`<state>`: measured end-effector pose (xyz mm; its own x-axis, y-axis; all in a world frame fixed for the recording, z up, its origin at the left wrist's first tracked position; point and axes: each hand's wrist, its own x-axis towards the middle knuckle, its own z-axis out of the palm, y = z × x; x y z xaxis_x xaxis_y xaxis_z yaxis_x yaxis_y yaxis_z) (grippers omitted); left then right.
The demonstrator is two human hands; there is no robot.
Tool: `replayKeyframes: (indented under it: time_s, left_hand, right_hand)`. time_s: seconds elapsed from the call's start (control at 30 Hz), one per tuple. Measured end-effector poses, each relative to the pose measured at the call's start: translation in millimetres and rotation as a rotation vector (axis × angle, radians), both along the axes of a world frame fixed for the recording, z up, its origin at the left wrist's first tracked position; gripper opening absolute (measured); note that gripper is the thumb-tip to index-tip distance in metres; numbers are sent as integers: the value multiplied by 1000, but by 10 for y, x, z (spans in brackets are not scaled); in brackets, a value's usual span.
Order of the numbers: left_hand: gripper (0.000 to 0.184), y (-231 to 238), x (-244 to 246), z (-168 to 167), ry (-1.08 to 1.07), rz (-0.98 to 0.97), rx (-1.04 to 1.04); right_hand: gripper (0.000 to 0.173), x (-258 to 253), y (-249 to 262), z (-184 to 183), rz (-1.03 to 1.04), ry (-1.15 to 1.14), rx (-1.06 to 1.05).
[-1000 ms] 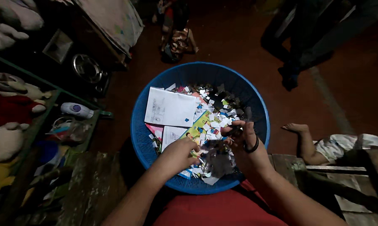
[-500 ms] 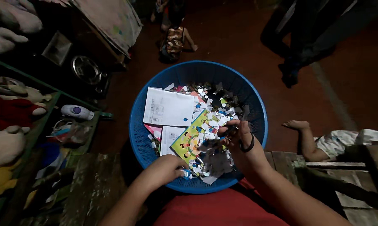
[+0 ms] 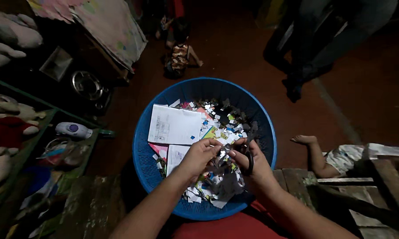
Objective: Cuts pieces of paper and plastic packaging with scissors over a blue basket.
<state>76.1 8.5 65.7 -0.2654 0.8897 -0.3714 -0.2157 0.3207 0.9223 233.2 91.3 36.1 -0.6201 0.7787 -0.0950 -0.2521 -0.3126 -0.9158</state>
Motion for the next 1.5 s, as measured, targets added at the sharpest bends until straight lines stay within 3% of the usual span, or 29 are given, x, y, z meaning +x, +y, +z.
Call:
replayKeyframes:
  time_s: [0.2, 0.37, 0.47, 0.67, 0.83, 0.97, 1.1, 1.23, 1.5]
  left_hand:
    - [17, -51, 2, -24, -10, -26, 17]
    - [34, -124, -23, -95, 294, -32, 233]
    - [42, -143, -28, -101, 333, -36, 336]
    - [27, -151, -34, -164, 542, -99, 530]
    - [23, -149, -45, -161, 632, -168, 454]
    - [29, -139, 4, -156, 625, -13, 453]
    - [31, -124, -4, -183, 595, 230, 516]
    - [29, -137, -20, -185, 582, 295, 518]
    - [30, -162, 25, -177, 529, 302, 544]
  right_hand:
    - [26, -13, -14, -22, -18, 2, 20]
    - [25, -23, -30, -19, -38, -13, 27]
    - [25, -31, -31, -8, -49, -29, 29]
    - [25, -21, -6, -16, -94, -25, 41]
    - [26, -37, 6, -10, -104, -1, 16]
    - [29, -15, -1, -16, 49, -30, 105]
    - [45, -4, -38, -15, 297, -213, 278]
    - [54, -7, -53, -9, 531, -350, 364]
    - [70, -14, -74, -31, 567, -373, 490]
